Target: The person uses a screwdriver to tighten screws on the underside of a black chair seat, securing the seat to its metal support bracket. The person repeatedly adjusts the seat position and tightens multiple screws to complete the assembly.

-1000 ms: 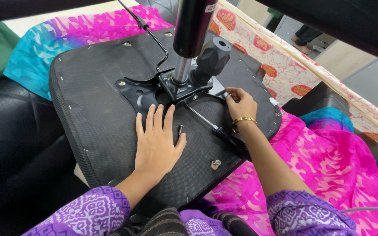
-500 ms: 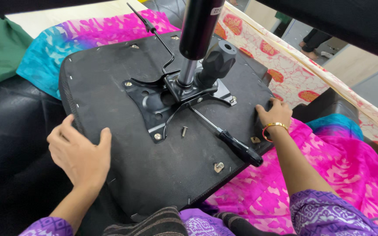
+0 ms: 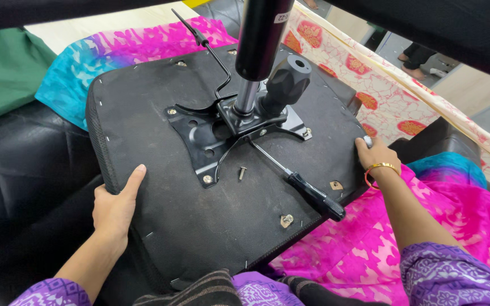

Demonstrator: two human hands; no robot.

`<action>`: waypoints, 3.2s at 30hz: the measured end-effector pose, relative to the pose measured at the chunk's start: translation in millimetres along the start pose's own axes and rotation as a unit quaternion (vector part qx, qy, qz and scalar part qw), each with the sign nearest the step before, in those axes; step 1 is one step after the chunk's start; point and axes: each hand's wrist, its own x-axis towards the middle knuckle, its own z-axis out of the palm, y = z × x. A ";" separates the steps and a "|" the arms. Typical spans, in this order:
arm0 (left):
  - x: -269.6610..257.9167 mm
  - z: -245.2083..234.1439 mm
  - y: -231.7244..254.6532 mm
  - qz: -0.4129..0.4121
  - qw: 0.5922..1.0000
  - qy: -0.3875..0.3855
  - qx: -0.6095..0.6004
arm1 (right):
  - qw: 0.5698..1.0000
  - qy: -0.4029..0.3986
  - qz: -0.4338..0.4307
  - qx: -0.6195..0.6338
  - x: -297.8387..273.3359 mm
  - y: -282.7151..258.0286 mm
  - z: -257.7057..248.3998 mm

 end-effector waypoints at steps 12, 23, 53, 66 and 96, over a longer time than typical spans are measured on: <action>20.8 -5.5 2.7 -0.104 0.979 -0.103 -0.141 | 0.871 -0.180 0.156 0.429 18.1 35.9 9.7; 24.3 2.9 15.0 -0.106 0.977 -0.021 -0.182 | 0.833 -0.233 0.211 0.455 2.7 17.8 -9.5; 77.8 -23.2 7.2 -0.076 0.984 -0.066 -0.148 | 0.885 -0.227 0.213 0.345 -50.0 69.2 -0.8; 60.5 -30.9 9.4 -0.034 0.984 -0.100 -0.141 | 0.887 0.044 -0.284 0.361 -136.6 -107.9 -91.9; 0.4 -47.0 -2.3 -0.139 0.961 -0.114 -0.209 | 0.687 -0.050 -0.281 0.668 -187.7 -325.1 -132.2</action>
